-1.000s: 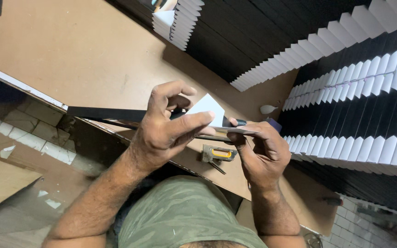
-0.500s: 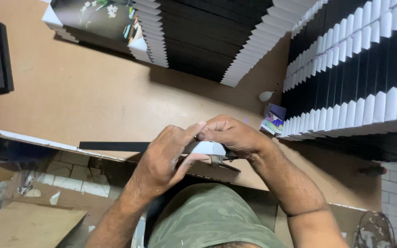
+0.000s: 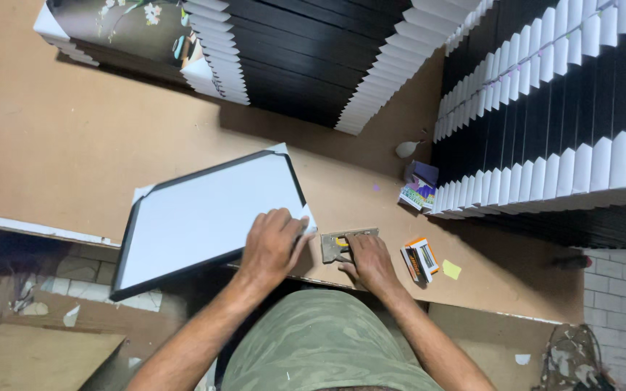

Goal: The person assembles picture frames at a workbench. They place a white backing board into a black frame, fold the metal tabs over the board, use a staple gun to secure the backing, and apply small adhesive corner pieces to the frame corners, working on one frame after another.

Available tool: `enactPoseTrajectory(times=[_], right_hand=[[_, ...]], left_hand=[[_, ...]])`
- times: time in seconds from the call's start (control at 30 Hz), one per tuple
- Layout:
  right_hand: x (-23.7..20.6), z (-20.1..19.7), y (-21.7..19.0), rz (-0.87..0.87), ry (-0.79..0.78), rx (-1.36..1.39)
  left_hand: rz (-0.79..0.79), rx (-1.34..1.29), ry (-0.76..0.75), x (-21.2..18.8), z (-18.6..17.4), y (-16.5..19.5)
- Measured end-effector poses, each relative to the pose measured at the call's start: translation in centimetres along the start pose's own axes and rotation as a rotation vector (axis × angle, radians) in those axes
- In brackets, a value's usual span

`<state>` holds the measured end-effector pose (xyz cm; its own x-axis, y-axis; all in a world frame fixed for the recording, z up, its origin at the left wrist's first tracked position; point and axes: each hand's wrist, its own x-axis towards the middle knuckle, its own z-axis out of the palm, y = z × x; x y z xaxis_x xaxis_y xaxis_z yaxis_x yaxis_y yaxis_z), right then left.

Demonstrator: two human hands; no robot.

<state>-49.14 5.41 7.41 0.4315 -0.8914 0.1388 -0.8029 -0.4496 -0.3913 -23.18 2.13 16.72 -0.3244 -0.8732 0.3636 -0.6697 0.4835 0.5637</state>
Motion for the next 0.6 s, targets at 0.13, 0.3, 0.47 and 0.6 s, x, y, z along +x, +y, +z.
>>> enactPoseTrajectory(times=[0.13, 0.3, 0.47, 0.6], right_hand=[[-1.1, 3.0, 1.8, 0.092, -0.193, -0.102], [0.1, 4.2, 3.0, 0.338, -0.499, -0.121], [2.2, 5.2, 1.8, 0.419, -0.528, 0.003], [3.8, 5.7, 0.1, 0.348, -0.454, 0.078]], left_hand=[[0.01, -0.046, 0.001, -3.5, 8.0, -4.4], [0.036, -0.007, 0.015, -5.3, 11.2, -7.5], [-0.016, -0.011, 0.022, -5.8, 10.5, -8.7], [-0.032, 0.006, -0.215, -5.8, 10.4, -9.5]])
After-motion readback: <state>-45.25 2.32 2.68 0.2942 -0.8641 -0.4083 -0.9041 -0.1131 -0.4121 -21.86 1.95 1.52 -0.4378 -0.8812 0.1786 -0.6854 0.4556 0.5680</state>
